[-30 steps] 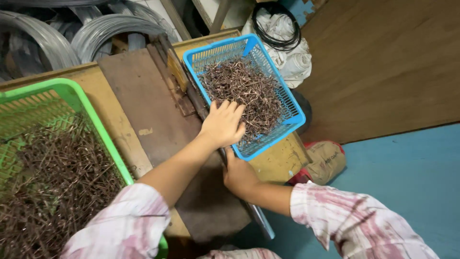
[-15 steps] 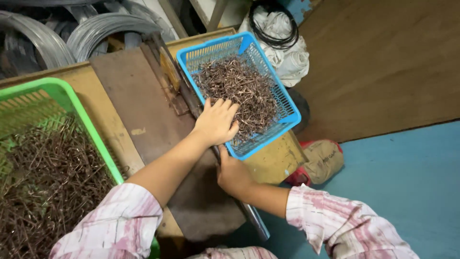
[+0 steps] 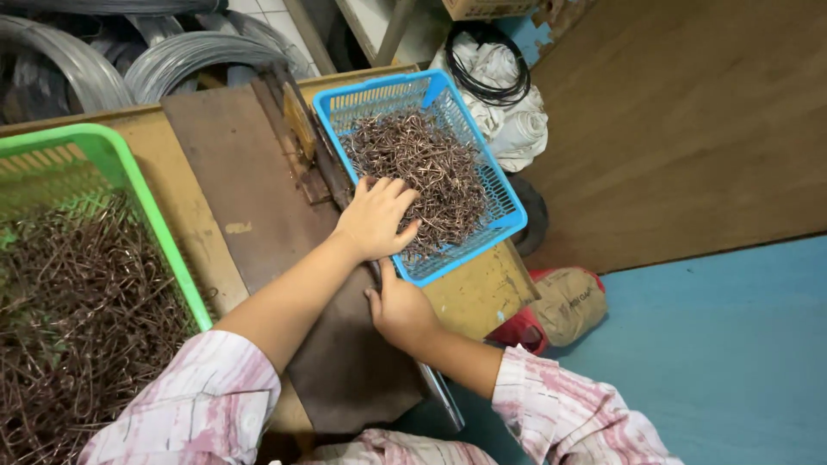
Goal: The person repeatedly picks small metal wire pieces from a green basket, places each into a manual bending tool on a wooden workbench, and presses a lever to bend them. The bent pieces are dropped into a blue basket. The cycle repeats throughout the clip.
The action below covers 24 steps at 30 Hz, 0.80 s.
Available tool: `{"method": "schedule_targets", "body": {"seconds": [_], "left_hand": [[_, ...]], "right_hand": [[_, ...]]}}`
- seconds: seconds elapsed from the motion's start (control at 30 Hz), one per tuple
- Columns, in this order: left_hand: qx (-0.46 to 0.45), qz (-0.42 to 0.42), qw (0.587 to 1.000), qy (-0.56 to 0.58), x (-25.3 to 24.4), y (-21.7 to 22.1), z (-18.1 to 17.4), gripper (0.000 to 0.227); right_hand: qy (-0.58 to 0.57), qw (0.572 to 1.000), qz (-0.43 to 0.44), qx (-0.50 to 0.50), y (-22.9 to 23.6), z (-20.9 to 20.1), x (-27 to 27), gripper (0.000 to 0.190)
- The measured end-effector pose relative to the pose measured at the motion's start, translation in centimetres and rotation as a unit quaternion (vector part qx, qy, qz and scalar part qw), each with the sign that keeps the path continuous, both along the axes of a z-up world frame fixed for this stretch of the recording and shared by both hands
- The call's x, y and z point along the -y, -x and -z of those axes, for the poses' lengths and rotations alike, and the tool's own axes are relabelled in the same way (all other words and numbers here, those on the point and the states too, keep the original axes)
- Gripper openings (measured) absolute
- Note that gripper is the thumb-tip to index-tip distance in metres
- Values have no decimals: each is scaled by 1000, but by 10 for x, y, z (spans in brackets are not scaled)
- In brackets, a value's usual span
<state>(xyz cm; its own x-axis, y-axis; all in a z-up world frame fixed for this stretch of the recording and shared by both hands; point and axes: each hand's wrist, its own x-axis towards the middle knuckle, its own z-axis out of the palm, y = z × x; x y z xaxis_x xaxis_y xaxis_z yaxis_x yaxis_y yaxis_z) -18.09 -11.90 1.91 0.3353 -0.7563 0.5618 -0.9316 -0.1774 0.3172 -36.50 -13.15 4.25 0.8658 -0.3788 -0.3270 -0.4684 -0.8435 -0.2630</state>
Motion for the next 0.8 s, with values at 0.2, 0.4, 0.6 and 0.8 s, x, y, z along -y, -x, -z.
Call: {"method": "schedule_targets", "body": {"seconds": [0.2, 0.4, 0.6, 0.8], "left_hand": [[27, -218, 972, 83, -30, -21, -12, 27], [-117, -336, 931, 77, -98, -105, -31, 36], [-188, -298, 930, -107, -107, -117, 8, 20], [-203, -303, 928, -83, -98, -107, 4, 23]], "right_hand": [[-67, 998, -10, 4, -2, -69, -19, 77], [-86, 996, -8, 12, 0, -81, -20, 78], [-88, 996, -3, 17, 2, -81, -21, 79], [-84, 996, 5, -22, -1, -86, -22, 80]]}}
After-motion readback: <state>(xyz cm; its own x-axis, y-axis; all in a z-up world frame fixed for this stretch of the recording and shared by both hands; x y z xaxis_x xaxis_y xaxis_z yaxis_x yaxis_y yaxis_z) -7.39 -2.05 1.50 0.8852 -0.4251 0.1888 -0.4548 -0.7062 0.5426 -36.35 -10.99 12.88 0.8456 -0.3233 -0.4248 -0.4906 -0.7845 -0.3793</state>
